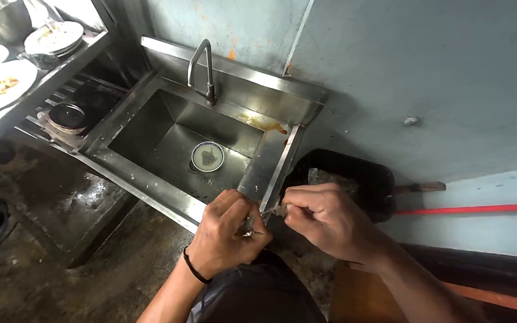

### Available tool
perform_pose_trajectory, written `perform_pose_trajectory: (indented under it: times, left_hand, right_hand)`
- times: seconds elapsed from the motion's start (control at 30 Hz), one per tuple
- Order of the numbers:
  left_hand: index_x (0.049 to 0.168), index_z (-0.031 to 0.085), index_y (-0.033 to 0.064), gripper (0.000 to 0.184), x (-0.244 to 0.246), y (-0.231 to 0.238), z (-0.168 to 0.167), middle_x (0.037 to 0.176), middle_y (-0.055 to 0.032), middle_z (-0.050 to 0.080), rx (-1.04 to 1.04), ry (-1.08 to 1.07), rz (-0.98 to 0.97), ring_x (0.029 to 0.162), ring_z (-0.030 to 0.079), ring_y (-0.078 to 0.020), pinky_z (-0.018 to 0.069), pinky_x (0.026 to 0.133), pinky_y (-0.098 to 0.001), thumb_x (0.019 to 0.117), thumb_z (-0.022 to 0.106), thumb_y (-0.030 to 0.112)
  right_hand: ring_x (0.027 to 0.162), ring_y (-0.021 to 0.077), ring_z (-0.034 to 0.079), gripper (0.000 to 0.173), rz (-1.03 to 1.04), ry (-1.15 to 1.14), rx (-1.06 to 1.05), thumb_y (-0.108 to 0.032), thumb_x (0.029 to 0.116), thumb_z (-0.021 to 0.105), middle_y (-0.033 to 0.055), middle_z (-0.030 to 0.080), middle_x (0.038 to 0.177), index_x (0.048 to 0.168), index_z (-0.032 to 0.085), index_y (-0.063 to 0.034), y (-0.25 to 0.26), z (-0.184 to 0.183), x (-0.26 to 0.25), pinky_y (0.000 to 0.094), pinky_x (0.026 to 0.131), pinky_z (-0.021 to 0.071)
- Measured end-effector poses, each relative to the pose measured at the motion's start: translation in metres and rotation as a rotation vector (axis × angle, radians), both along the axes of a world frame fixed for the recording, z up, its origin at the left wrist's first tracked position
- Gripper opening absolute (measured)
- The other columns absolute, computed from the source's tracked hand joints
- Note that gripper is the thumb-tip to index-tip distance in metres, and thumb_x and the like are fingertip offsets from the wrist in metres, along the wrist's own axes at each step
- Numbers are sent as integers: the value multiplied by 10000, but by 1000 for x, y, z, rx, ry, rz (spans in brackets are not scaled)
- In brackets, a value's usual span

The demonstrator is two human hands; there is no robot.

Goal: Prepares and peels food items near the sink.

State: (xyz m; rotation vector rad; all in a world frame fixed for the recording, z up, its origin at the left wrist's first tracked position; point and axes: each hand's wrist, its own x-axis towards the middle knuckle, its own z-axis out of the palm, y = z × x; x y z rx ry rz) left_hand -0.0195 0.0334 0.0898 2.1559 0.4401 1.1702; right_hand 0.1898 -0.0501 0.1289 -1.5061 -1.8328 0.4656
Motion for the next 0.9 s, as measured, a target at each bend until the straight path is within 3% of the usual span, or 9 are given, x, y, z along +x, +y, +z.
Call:
perform_pose_trajectory:
  times: [0.27,0.43,0.57,0.63,0.7,0.73,0.77,0.83,0.9]
  left_hand:
    - [854,686,47,110,1,1,0,802,-4,691,-186,-109,-43,722,662,-86,589,628,-259,792,773,76]
    - [1018,732,-16,195,-1,4,-6,800,-26,672,-424,-187,-77,667,637,-102,588,605,-274,831,746,37]
    - [1068,731,-3,178,-3,4,-13,862,-72,685,-659,-275,-110,680,648,-122,592,633,-279,896,722,40]
    - [1064,725,3,154,-3,3,-16,864,-88,702,-758,-298,-104,670,655,-121,592,633,-270,912,717,24]
    - [1053,724,6,141,0,0,-18,808,-102,708,-837,-309,-65,628,648,-124,574,599,-262,912,719,19]
    - [1047,727,4,140,3,-2,-19,793,-108,707,-864,-308,-39,628,653,-133,577,603,-269,908,721,18]
    - [1040,728,0,138,7,-2,-21,791,-117,712,-870,-304,-8,637,669,-149,593,616,-286,903,724,15]
    - [1036,723,-8,137,12,-6,-25,804,-128,720,-845,-284,36,661,695,-184,619,646,-323,901,731,16]
    - [1030,721,-3,144,19,-8,-31,827,-116,732,-766,-243,62,678,706,-190,629,658,-336,889,739,21]
  right_hand:
    - [532,-49,428,280,38,152,8,-199,972,534,-127,482,633,697,590,-188,1,2,4,119,445,345]
    - [611,-9,532,307,131,289,-115,-309,1053,499,-101,626,761,889,727,-185,-4,2,46,153,526,453]
    - [567,0,511,294,-299,584,-186,-316,1043,497,-87,644,755,998,761,-196,-29,-31,126,162,521,443]
    - [622,163,567,281,-752,298,-308,-248,1079,498,59,618,786,1107,724,-84,-46,-65,165,308,566,515]
    - [1020,517,642,399,-1044,-104,-598,-251,1065,571,368,638,1108,1225,616,112,-59,-92,183,688,863,503]
    - [1157,581,583,465,-1068,-169,-646,-252,1060,571,413,590,1219,1298,555,147,-63,-98,181,759,957,428]
    - [1166,595,571,482,-1027,-156,-585,-257,1066,563,415,590,1227,1341,547,138,-61,-95,168,780,972,399]
    - [1013,467,669,412,-826,-110,-354,-284,1059,563,291,670,1142,1300,630,43,-53,-77,112,694,874,516]
    - [780,201,672,351,-591,-85,-110,-338,1003,577,86,688,995,1179,716,-69,-40,-54,43,430,663,594]
